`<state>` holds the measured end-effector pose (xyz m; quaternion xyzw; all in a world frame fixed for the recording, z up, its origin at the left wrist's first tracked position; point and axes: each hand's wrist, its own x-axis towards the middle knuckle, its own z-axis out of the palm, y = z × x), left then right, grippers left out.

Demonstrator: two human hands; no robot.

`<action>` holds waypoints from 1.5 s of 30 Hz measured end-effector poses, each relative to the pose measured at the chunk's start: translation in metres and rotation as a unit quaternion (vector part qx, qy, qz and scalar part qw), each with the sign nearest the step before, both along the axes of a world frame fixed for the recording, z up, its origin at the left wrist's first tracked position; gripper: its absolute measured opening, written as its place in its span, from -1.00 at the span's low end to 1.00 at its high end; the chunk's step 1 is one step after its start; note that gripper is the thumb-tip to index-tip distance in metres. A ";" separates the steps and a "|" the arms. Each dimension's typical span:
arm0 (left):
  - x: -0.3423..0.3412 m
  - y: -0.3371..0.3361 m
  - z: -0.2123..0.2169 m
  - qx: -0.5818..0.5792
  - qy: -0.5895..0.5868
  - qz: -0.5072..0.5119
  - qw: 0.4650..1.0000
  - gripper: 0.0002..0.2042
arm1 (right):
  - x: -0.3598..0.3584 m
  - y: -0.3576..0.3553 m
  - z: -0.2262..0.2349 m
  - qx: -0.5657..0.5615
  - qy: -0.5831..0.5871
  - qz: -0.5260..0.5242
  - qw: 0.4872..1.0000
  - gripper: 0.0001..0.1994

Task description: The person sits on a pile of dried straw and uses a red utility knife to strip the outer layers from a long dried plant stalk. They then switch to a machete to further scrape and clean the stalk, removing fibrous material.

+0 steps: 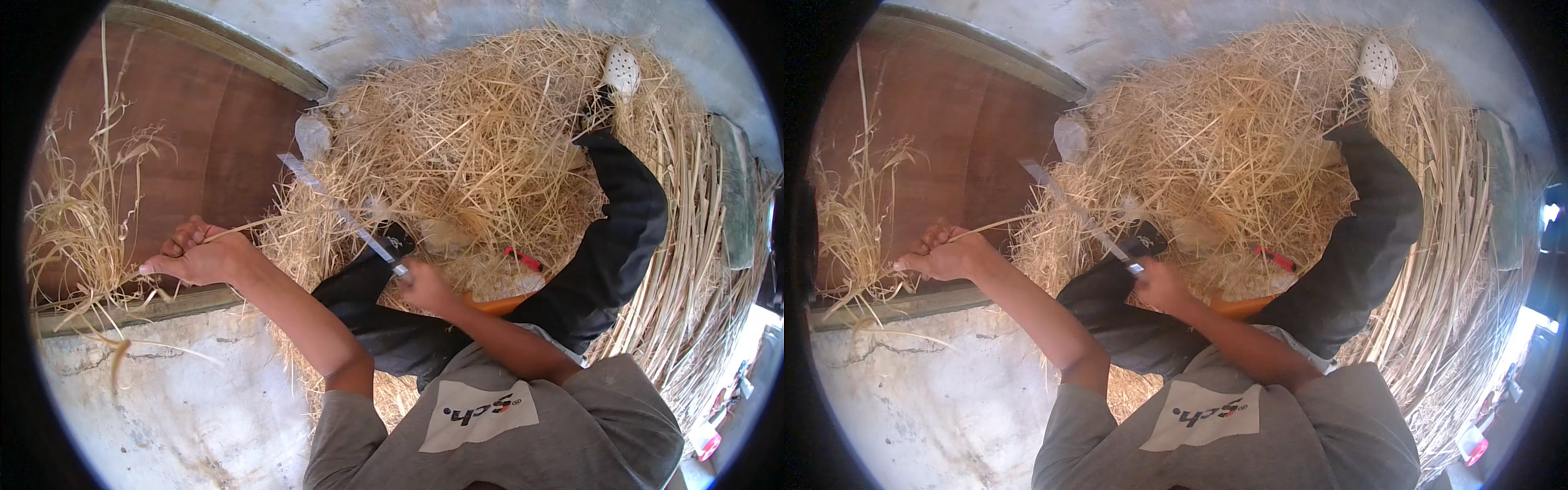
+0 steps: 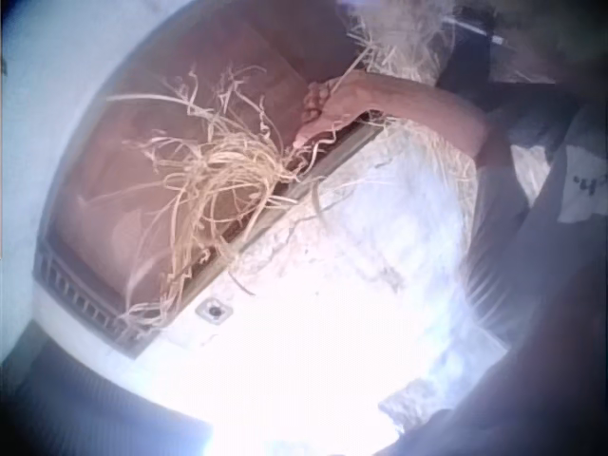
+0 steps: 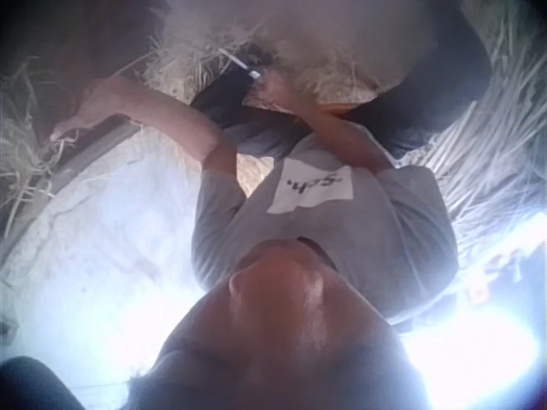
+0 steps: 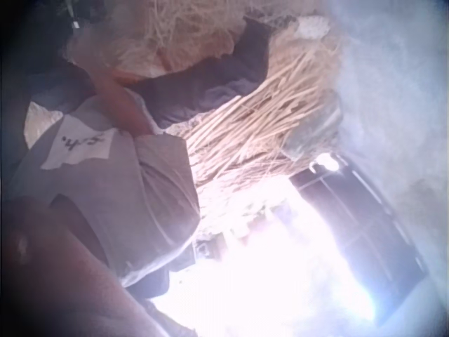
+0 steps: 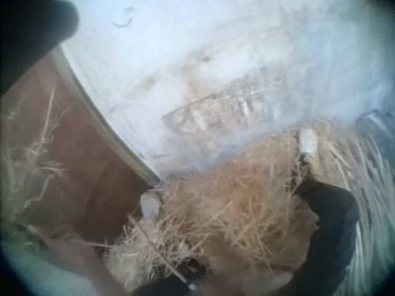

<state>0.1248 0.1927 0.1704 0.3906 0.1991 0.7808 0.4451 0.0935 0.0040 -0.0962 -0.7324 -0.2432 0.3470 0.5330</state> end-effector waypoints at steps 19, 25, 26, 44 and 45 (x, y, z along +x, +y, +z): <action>0.001 0.007 0.002 0.006 -0.014 -0.012 1.000 -0.44 | 0.034 -0.037 -0.146 -0.087 0.073 -0.009 0.993 -0.73; 0.002 0.001 0.000 0.013 -0.022 -0.013 1.000 -0.45 | 0.025 -0.013 -0.085 -0.005 -0.004 0.007 1.000 -0.62; 0.003 0.002 0.001 0.010 -0.030 -0.016 0.999 -0.45 | 0.027 -0.012 -0.074 -0.001 0.028 0.011 1.000 -0.60; 0.001 0.007 0.004 -0.011 0.002 0.001 1.000 -0.44 | 0.014 -0.081 -0.245 -0.223 -0.056 -0.007 0.973 -0.73; -0.002 0.010 0.002 -0.003 0.006 -0.008 1.000 -0.44 | 0.014 -0.086 -0.237 -0.231 -0.032 -0.020 0.972 -0.74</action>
